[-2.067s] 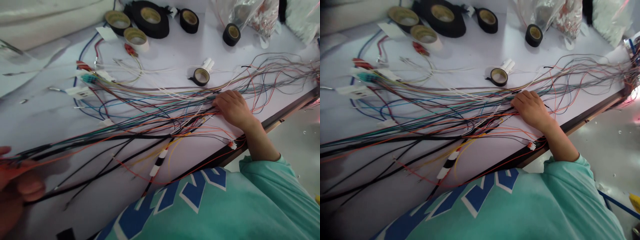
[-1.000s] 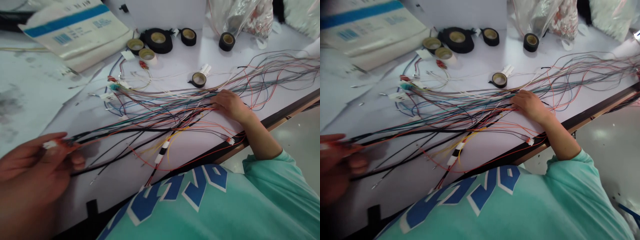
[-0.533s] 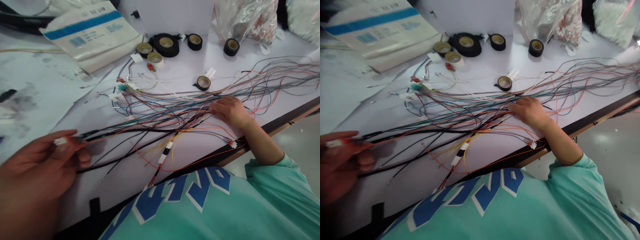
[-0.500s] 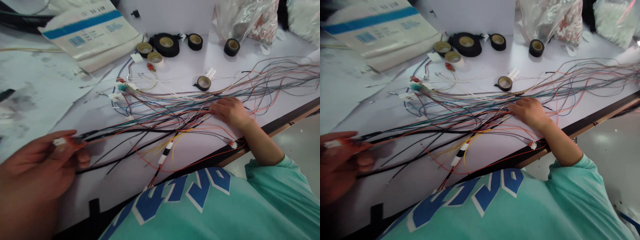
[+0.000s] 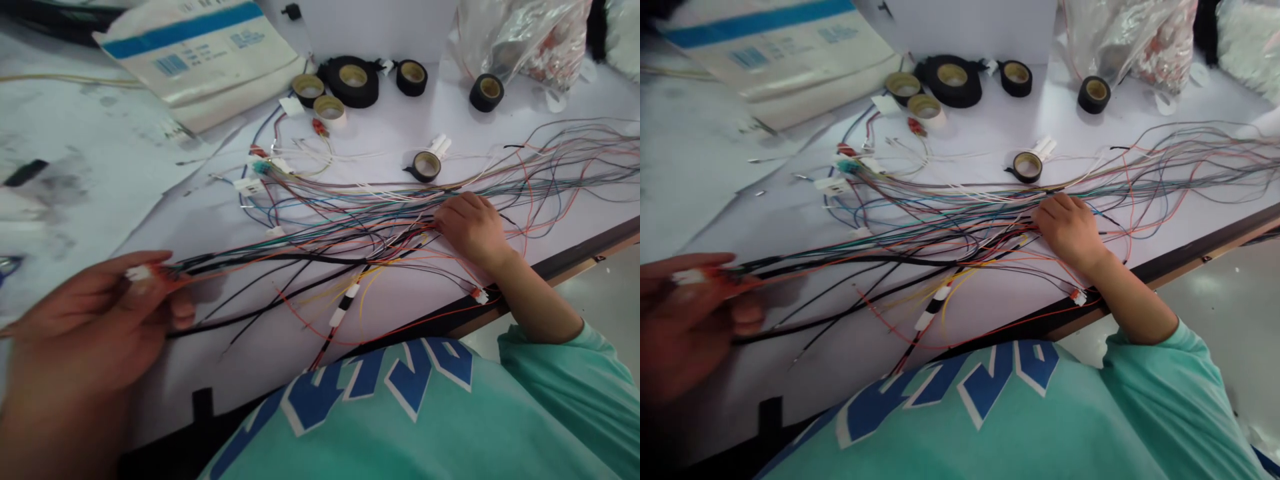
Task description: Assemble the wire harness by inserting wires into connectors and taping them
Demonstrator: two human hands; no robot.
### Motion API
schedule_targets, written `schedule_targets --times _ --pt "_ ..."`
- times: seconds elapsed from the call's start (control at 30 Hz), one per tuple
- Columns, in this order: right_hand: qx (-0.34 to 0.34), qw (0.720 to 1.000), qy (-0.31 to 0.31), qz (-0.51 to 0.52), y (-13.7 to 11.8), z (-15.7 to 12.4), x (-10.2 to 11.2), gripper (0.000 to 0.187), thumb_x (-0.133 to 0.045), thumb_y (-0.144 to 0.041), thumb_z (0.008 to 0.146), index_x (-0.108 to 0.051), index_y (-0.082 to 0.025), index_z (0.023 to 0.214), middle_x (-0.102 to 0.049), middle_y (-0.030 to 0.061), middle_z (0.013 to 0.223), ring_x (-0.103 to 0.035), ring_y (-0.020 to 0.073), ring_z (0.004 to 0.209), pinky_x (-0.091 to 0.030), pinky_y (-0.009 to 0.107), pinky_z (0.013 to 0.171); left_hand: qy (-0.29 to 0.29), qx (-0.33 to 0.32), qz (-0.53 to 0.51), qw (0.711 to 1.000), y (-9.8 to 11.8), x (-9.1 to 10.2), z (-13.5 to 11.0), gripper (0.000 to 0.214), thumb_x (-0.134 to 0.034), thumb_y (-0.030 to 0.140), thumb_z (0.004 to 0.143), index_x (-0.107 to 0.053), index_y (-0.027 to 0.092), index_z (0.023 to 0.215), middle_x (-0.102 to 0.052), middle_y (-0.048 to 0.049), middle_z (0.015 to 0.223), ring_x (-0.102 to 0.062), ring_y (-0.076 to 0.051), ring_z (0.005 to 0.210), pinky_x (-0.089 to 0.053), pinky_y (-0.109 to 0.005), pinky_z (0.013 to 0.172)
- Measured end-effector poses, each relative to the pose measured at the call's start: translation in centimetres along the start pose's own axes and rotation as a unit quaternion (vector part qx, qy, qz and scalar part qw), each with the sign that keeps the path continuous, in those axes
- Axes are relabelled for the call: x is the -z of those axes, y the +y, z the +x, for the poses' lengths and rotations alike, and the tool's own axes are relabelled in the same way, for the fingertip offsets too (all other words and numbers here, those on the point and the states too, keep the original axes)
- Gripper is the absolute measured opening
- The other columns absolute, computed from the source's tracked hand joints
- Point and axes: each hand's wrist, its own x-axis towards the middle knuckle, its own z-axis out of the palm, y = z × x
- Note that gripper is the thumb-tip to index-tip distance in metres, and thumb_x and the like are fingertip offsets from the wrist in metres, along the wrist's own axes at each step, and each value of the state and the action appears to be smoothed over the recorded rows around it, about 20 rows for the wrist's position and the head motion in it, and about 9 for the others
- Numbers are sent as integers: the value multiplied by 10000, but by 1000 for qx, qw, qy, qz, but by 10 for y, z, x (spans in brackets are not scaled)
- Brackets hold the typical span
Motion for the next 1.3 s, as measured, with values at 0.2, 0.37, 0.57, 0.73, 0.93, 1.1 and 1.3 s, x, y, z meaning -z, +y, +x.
schedule_targets --times 0.2,0.37,0.57,0.73,0.93,1.1,1.3 --pt "-43 993 -21 104 7 -1 3 118 -494 -167 789 -579 -208 717 -619 37 751 -549 172 706 -408 286 650 42 37 -72 996 9 -10 -4 519 -921 475 303 -674 219 681 -618 65 461 -480 -86 344 -371 -193 291" --pt "-159 983 -44 84 7 4 8 46 -550 -173 667 -527 -212 663 -621 39 663 -556 179 627 -383 281 593 7 28 -104 994 2 -6 -3 518 -904 493 388 -658 228 760 -623 72 498 -480 -85 358 -356 -208 296" --pt "-177 983 -39 13 0 3 5 114 -502 -211 701 -611 -220 735 -680 79 739 -601 220 682 -389 304 599 -26 3 -129 991 -4 -3 0 457 -886 447 479 -650 222 799 -559 72 519 -489 -84 381 -326 -215 314" --pt "-219 973 -13 77 1 6 6 175 -482 -233 640 -641 -238 714 -686 58 747 -616 220 706 -414 313 619 -32 -14 -104 994 -12 0 4 386 -816 367 593 -618 187 872 -559 48 568 -500 -77 404 -353 -194 351" --pt "-344 924 -77 147 1 16 20 130 -511 -248 489 -578 -261 600 -599 9 601 -540 204 581 -396 337 602 -43 -28 -104 993 -14 0 5 355 -767 340 640 -596 156 891 -535 48 583 -483 -65 392 -362 -188 351" --pt "-236 955 -88 158 0 13 22 117 -566 -308 525 -468 -246 542 -579 25 662 -517 194 623 -382 332 602 -48 -25 -116 992 -13 0 6 386 -796 372 616 -604 159 874 -527 49 573 -478 -66 390 -359 -186 342" --pt "-422 842 24 335 12 15 12 179 -638 -320 453 -512 -254 563 -550 -4 570 -486 160 524 -388 337 553 -53 -21 -117 991 -13 1 7 393 -787 396 649 -612 144 895 -541 30 618 -495 -75 402 -370 -202 348"
